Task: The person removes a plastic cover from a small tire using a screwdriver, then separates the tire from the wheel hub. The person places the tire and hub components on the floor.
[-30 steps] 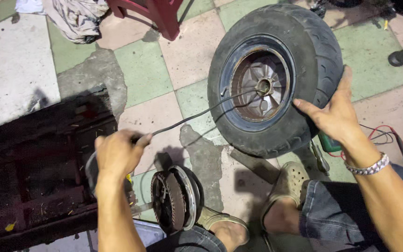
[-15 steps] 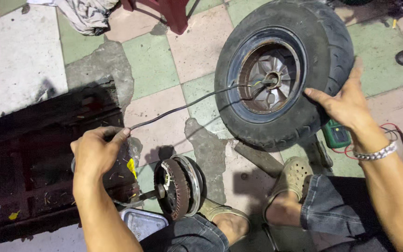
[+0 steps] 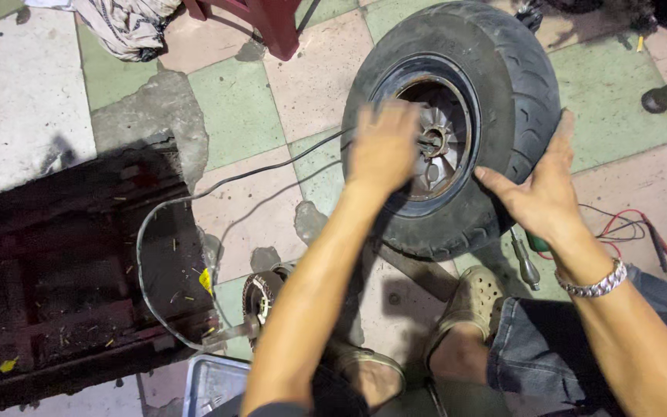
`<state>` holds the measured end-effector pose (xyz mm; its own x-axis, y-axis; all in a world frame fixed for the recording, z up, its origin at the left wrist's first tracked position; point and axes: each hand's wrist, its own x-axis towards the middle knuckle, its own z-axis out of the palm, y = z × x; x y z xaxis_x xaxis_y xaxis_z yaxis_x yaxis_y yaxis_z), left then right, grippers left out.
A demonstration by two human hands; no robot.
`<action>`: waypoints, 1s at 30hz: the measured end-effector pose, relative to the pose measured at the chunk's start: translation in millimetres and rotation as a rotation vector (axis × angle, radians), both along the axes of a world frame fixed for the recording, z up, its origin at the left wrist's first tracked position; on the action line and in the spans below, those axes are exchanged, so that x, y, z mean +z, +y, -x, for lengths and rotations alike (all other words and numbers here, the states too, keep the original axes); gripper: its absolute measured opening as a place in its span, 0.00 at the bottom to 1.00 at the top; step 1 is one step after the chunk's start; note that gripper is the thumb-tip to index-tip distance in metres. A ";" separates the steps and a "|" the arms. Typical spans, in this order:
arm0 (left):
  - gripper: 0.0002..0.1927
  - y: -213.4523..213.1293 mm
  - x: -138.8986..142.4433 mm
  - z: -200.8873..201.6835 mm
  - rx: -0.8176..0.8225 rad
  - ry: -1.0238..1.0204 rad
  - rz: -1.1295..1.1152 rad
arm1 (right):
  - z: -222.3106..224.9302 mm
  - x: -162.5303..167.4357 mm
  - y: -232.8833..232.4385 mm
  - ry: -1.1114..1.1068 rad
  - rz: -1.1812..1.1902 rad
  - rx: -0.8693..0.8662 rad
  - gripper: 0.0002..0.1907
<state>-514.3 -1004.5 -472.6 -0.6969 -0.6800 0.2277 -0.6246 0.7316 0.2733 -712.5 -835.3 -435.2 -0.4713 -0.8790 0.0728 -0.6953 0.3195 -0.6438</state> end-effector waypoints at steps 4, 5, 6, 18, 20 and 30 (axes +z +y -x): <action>0.20 -16.2 -31.4 56.9 -0.007 -0.130 -0.065 | -2.8 4.8 -4.0 -0.030 -0.007 -0.020 0.70; 0.18 -17.7 -35.6 59.4 0.011 -0.079 -0.109 | -2.0 5.4 -4.8 -0.024 0.006 -0.009 0.70; 0.16 -17.8 -41.2 58.9 0.024 -0.031 -0.158 | -0.8 5.8 -5.6 -0.019 0.014 -0.003 0.69; 0.19 -61.6 -61.0 74.7 0.051 -0.259 -0.548 | 9.3 5.0 -3.4 -0.150 0.053 0.043 0.68; 0.17 -74.0 -67.4 92.3 -0.051 -0.429 -0.470 | 11.9 4.6 -3.5 -0.187 0.045 0.040 0.68; 0.25 -23.9 -93.6 44.5 -0.129 -0.248 -0.476 | 33.2 -11.1 9.5 -0.196 -0.020 0.048 0.67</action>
<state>-558.8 -1028.4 -566.1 -0.7750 -0.5734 -0.2657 -0.6259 0.6382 0.4483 -745.6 -825.8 -446.3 -0.4318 -0.9013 -0.0334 -0.5724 0.3025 -0.7622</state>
